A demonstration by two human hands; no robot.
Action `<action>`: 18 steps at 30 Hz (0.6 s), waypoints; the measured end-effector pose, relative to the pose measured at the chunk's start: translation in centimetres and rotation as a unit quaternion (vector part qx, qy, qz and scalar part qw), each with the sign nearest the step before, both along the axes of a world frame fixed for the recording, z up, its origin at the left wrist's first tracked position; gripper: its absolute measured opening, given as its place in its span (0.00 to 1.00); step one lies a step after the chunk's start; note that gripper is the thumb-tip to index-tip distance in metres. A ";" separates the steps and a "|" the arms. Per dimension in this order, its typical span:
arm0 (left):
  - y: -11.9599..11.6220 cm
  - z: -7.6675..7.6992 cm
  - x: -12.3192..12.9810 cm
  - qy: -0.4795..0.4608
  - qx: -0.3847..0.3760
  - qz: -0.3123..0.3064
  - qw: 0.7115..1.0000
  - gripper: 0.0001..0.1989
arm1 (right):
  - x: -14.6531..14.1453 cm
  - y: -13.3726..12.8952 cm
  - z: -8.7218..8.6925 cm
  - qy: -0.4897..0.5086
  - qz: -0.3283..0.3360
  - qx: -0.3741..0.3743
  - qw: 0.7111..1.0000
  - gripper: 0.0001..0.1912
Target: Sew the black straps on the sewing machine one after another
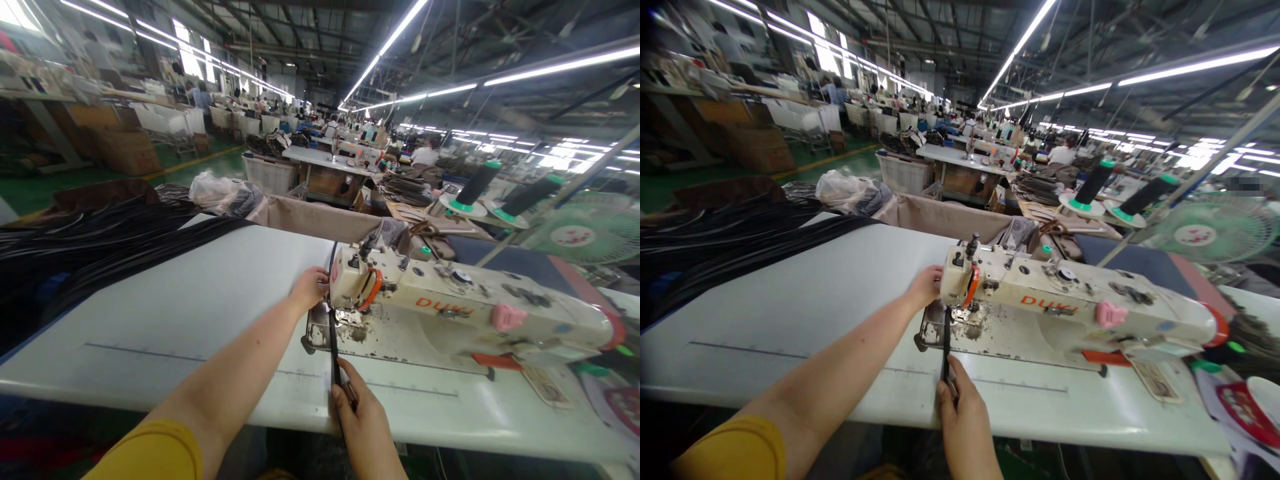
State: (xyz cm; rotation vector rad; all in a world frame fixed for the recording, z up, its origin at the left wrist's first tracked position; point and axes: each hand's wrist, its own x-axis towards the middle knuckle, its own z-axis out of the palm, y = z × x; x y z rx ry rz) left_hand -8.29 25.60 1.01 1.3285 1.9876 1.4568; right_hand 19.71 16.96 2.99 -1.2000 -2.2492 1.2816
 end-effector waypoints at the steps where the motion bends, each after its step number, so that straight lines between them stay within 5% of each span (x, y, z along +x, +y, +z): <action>1: -0.1 0.1 -0.1 -0.019 0.007 0.011 1.000 0.04 | 0.1 0.1 -0.1 0.011 -0.001 0.028 1.000 0.29; 7: -0.9 0.4 -0.3 -0.187 0.050 0.065 0.979 0.09 | 0.3 0.4 -0.1 0.067 -0.021 0.148 0.986 0.20; 13: -3.9 0.8 0.9 -0.375 0.117 0.062 0.918 0.15 | -0.8 0.4 0.3 0.108 -0.007 0.133 0.985 0.17; 18: -8.2 1.1 1.4 -0.428 0.140 0.076 0.890 0.19 | -2.3 0.2 1.0 0.121 0.023 0.084 0.989 0.18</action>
